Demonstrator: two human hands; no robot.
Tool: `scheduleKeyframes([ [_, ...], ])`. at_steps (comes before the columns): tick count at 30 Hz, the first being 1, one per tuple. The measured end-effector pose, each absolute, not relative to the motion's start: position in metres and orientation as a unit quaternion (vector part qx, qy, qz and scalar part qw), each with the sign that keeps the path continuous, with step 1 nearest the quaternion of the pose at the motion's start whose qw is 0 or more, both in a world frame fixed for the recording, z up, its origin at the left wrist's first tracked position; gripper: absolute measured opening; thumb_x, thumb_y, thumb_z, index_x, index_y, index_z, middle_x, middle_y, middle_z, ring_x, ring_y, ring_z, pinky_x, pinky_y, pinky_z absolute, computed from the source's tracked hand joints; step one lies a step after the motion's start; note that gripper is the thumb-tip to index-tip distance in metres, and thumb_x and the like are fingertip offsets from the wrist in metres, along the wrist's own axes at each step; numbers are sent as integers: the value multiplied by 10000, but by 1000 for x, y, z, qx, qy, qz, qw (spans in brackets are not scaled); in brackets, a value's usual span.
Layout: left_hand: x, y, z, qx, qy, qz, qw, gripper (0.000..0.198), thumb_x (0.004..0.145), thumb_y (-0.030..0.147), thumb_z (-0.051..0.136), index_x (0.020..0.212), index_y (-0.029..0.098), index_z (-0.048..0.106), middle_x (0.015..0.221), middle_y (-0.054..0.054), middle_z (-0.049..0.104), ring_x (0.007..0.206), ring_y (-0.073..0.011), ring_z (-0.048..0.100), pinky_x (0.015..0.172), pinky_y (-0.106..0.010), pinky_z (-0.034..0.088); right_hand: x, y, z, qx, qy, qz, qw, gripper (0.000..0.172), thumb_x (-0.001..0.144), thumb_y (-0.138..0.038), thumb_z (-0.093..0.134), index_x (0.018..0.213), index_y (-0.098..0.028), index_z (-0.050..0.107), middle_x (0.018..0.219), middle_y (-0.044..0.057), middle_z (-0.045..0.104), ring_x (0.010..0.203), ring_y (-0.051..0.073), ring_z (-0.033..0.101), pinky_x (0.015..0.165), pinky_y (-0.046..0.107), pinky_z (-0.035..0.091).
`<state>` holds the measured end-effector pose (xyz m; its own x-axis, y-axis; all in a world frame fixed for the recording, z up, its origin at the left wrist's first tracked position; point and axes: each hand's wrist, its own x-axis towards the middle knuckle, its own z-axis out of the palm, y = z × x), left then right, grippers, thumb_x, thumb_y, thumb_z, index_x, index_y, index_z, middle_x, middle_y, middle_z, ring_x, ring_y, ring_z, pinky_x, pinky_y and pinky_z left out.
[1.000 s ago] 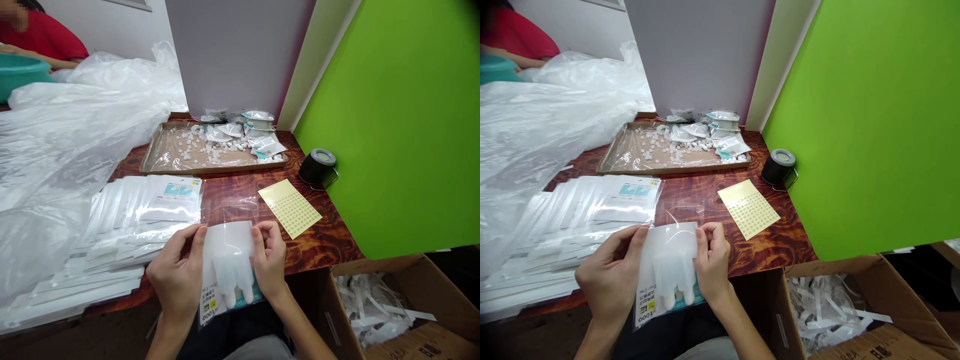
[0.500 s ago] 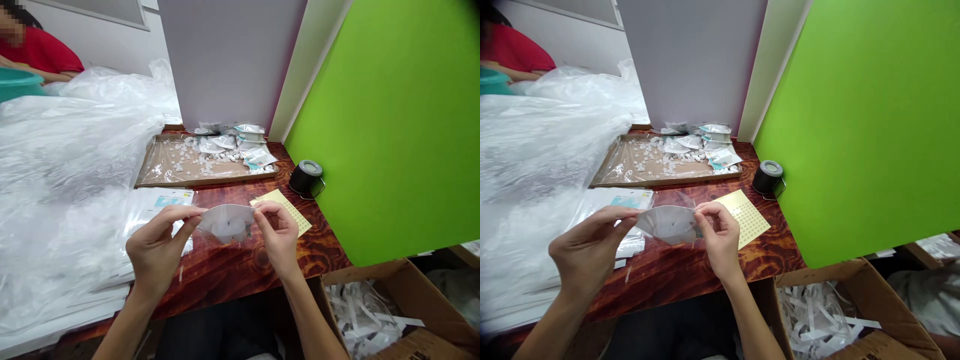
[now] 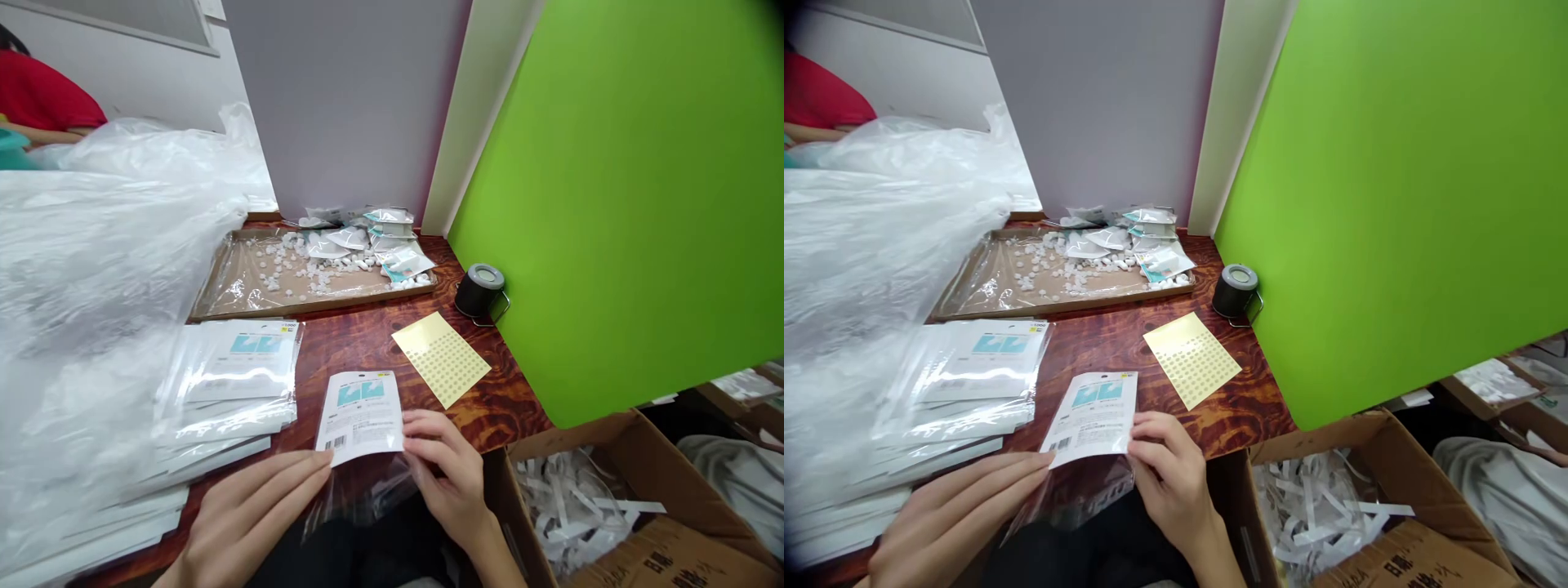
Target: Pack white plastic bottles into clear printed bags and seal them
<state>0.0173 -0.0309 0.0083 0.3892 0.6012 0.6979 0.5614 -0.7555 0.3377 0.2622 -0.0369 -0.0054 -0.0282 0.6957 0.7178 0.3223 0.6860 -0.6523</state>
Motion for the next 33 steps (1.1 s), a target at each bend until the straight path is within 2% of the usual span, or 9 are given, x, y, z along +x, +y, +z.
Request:
scheduleKeyframes([
  [3,17,-44,-2,857,309,413,23,395,963,171,426,1293,307,594,1090,-34,744,1025,-198,693,926,-313,554,264,-50,-24,-394,-706,129,574,369,842,-3,572,1084,-262,673,902,80,679,913,230,668,749,405,598],
  [8,16,-48,-1,883,289,369,29,387,963,164,433,1297,280,590,1092,-49,743,1028,-200,696,959,-310,542,272,-60,-38,-384,-751,89,529,371,850,-11,594,1146,-227,650,928,85,741,921,234,683,756,399,590],
  [14,2,-40,-6,923,252,289,10,424,947,73,431,1304,252,569,1153,-51,719,1098,-182,663,973,-300,530,276,-63,-34,-389,-776,76,490,269,824,-21,638,1036,-183,666,897,61,760,921,220,692,800,391,534],
  [21,3,-34,-7,939,212,265,-53,319,876,88,587,1185,152,631,1166,-79,712,1085,-195,671,923,-273,553,264,-67,-40,-440,-726,64,525,177,831,-47,616,935,-180,669,871,53,735,928,218,669,819,395,466],
  [26,9,-38,-14,912,279,301,-19,351,850,65,607,1186,161,643,1109,-72,734,1010,-192,696,898,-273,548,260,-68,-41,-463,-701,105,532,180,831,-77,651,976,-184,655,910,63,709,914,212,645,825,394,441],
  [29,7,-40,-19,898,306,314,32,368,869,63,581,1212,186,632,1134,-68,720,1036,-191,671,911,-292,522,262,-70,-36,-455,-692,137,543,156,862,-72,615,925,-208,660,929,45,708,884,196,623,798,379,420],
  [33,4,-44,-21,875,352,316,109,334,905,138,567,1213,245,640,1137,-61,691,1037,-198,631,861,-302,505,268,-72,-27,-456,-708,180,508,171,853,-57,633,899,-219,663,952,26,717,873,197,572,792,386,394],
])
